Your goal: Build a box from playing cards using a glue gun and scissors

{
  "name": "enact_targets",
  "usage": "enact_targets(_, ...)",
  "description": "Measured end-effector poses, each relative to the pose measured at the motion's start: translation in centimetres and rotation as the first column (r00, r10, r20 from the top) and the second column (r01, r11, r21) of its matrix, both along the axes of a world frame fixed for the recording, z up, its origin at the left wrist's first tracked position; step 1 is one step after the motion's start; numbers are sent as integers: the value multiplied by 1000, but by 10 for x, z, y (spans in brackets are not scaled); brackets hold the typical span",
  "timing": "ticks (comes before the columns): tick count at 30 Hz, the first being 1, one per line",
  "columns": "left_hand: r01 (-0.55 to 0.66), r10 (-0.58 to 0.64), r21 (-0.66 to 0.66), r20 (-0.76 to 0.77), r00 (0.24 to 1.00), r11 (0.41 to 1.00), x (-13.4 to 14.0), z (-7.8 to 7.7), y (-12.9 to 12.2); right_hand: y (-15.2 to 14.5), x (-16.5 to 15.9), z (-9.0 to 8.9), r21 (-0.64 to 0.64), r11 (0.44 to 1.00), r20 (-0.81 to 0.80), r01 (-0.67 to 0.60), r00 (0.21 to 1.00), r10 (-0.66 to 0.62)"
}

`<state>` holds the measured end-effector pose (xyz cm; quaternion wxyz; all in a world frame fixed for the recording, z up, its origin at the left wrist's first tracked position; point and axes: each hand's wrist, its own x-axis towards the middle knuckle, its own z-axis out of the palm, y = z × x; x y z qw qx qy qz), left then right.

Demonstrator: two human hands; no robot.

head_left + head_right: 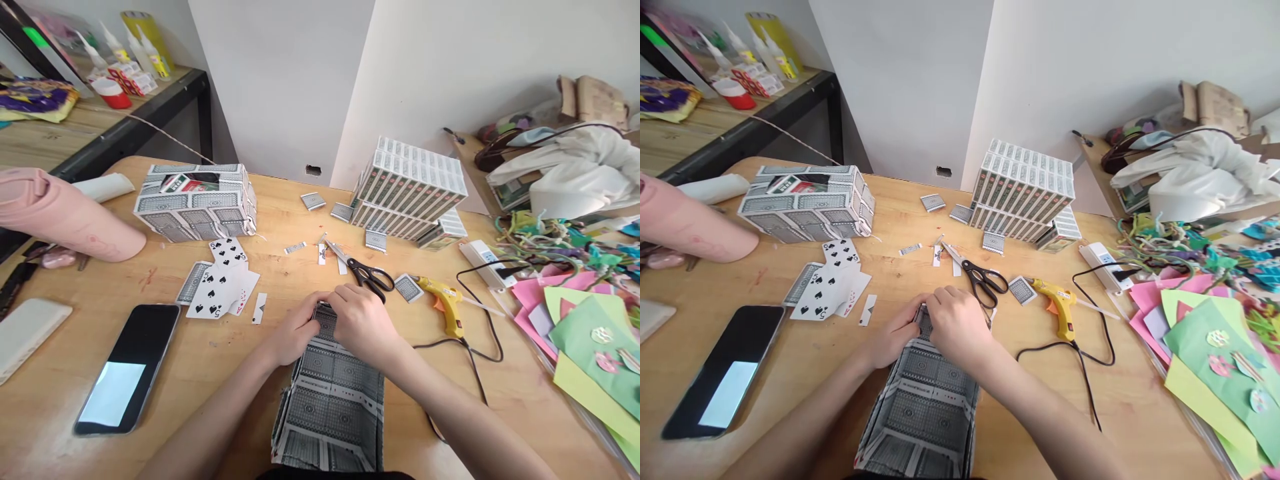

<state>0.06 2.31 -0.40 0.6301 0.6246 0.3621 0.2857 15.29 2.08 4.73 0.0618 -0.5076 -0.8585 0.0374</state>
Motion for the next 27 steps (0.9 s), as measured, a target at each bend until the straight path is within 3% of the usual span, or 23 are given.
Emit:
enact_targets(18, -32, 32, 11, -11, 999, 999, 3, 1, 1, -1, -1, -3, 3, 1000, 43, -13, 999, 13)
enact_targets(27, -227, 235, 82, -122, 964, 971, 9, 0, 11, 23, -3, -3, -10, 1000, 35, 21, 999, -21)
